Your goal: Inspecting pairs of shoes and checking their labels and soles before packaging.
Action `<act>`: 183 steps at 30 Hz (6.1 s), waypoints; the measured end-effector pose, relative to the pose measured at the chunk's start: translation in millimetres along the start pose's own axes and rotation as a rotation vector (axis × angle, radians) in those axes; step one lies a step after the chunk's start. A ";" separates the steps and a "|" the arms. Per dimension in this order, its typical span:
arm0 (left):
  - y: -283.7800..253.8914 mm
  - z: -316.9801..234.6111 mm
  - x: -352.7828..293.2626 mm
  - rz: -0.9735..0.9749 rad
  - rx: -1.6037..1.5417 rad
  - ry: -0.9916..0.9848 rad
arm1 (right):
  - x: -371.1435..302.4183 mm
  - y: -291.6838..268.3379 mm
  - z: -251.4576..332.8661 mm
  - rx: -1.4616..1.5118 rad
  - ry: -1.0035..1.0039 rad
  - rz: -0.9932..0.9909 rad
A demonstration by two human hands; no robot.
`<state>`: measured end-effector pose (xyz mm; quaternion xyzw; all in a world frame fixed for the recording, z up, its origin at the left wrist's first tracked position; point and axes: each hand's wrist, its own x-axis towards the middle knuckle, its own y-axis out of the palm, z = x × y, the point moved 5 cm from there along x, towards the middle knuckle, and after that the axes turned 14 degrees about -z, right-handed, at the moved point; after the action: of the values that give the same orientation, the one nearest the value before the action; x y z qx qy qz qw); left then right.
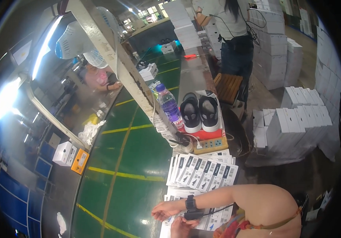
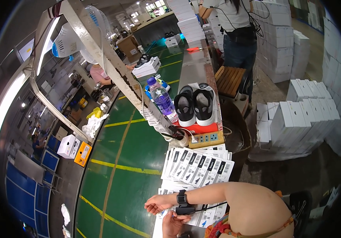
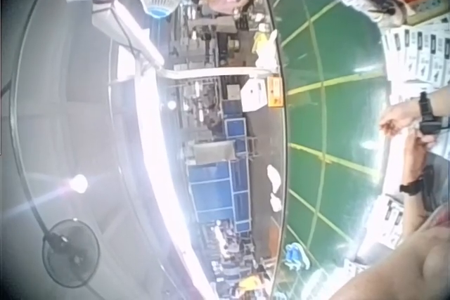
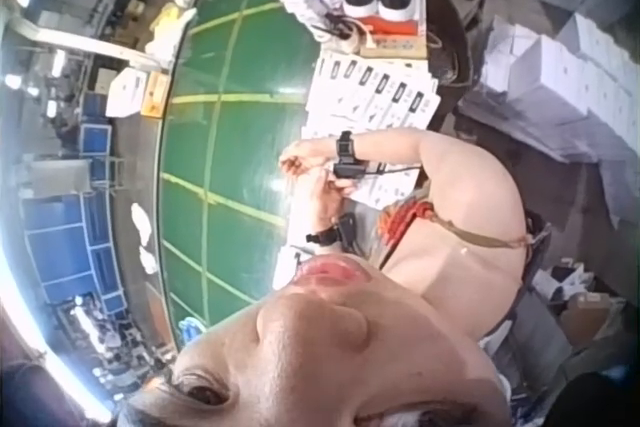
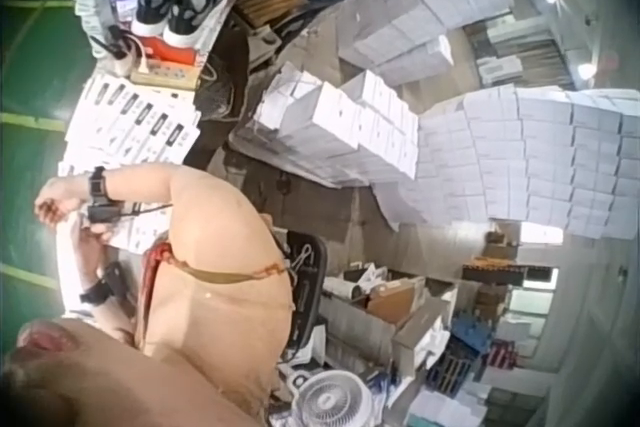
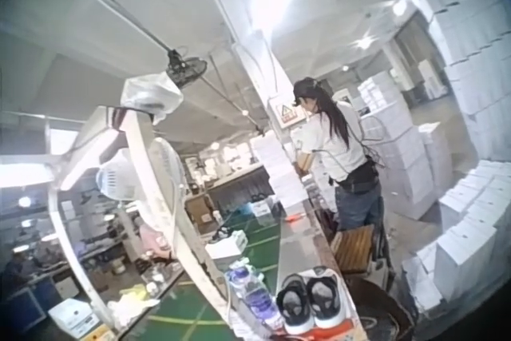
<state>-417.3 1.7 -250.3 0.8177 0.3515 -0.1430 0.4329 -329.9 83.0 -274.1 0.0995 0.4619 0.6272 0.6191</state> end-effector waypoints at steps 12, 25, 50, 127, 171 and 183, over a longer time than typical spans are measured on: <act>7.6 -4.7 -4.3 -0.018 0.004 0.033 | 2.6 -3.8 -1.2 0.003 0.009 0.006; 0.9 -0.5 0.7 0.038 0.018 0.026 | 4.1 -4.0 -2.3 -0.014 -0.003 0.017; -8.4 0.9 10.4 0.018 0.069 -0.017 | 1.3 -6.5 -0.7 0.017 0.008 0.017; -1.6 -2.0 7.1 0.108 0.049 -0.041 | -2.6 -5.1 4.8 0.009 -0.012 0.043; -2.2 -3.2 8.0 0.133 0.064 -0.022 | -3.7 -2.4 6.2 -0.023 -0.012 0.020; -3.3 -2.7 8.1 0.132 0.064 -0.027 | 0.1 -5.2 3.7 -0.002 -0.015 0.048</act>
<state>-414.0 8.7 -255.1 0.8505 0.2863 -0.1364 0.4196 -323.8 83.8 -275.7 0.1148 0.4541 0.6414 0.6076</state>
